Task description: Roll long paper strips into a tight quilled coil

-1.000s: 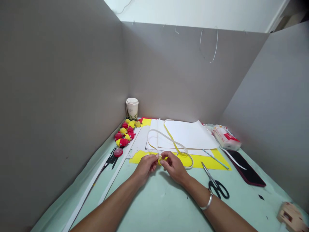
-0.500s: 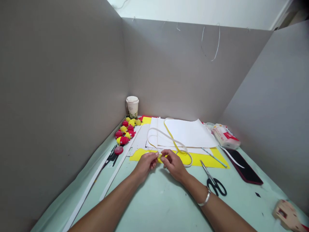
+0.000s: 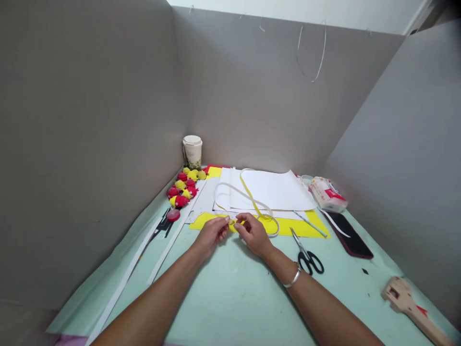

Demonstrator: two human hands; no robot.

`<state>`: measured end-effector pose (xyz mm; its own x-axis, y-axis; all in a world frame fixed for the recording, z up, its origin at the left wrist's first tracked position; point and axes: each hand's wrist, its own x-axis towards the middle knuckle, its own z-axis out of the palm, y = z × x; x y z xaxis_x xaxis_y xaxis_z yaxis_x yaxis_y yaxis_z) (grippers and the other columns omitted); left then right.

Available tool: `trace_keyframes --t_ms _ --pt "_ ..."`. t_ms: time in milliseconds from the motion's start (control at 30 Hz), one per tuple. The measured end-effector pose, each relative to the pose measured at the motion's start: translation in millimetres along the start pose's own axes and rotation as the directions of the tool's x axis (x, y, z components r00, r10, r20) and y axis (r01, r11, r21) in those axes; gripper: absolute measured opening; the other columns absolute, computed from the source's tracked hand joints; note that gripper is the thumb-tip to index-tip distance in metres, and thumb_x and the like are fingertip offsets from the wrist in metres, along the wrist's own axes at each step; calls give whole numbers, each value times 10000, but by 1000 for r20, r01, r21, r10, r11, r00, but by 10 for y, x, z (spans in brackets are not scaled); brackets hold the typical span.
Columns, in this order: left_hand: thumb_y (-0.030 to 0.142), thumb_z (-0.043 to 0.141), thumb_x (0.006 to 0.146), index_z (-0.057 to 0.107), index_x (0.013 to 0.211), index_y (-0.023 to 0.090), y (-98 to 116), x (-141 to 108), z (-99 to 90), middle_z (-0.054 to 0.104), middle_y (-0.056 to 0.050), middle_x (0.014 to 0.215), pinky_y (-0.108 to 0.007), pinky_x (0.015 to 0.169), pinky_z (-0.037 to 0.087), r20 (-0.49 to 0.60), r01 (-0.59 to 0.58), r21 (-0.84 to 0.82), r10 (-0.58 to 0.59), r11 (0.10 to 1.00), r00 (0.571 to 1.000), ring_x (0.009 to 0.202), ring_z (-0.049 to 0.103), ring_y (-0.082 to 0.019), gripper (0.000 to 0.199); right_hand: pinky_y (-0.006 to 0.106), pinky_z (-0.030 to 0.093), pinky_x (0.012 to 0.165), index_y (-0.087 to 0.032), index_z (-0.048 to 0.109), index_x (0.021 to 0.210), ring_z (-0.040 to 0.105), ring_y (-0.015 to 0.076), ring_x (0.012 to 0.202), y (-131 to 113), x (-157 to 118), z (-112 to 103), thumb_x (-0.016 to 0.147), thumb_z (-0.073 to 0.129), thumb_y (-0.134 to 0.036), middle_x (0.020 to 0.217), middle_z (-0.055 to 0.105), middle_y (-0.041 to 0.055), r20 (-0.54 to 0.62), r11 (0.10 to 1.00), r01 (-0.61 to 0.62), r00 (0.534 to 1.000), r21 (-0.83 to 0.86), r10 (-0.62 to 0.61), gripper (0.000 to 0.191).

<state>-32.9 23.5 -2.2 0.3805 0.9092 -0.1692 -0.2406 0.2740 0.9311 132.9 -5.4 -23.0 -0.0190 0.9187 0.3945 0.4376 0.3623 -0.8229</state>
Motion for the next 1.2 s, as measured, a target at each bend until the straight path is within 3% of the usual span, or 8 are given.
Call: trace_keyframes --t_ms 167,433,1067,1200 --pt "377 686 753 570 719 127 13 -7 6 491 12 648 -200 471 285 1 3 -24 -3 1000 1000 514 418 -62 278 243 457 590 -195 571 955 518 94 579 -11 -9 13 822 610 -297 863 577 6 -25 991 102 994 -83 -104 172" --pt "365 703 743 571 739 126 -4 17 -12 508 6 656 -198 497 306 3 29 -54 -29 998 1000 534 452 -69 273 252 450 594 -200 567 912 521 108 581 -27 -12 8 848 586 -304 847 579 10 -114 972 134 981 -194 -158 123" --pt "431 659 763 573 704 133 3 3 12 476 13 614 -227 480 264 67 -9 88 3 996 998 516 396 -85 316 250 452 591 -203 571 920 523 102 583 0 -19 37 841 601 -292 871 578 13 -32 963 169 983 -208 -179 122" --pt "435 668 751 571 695 136 17 1 -11 470 17 597 -226 479 260 92 28 96 -37 995 995 506 387 -81 319 251 455 587 -206 569 926 520 105 586 16 -23 41 847 603 -295 866 576 15 -19 966 172 984 -194 -179 124"
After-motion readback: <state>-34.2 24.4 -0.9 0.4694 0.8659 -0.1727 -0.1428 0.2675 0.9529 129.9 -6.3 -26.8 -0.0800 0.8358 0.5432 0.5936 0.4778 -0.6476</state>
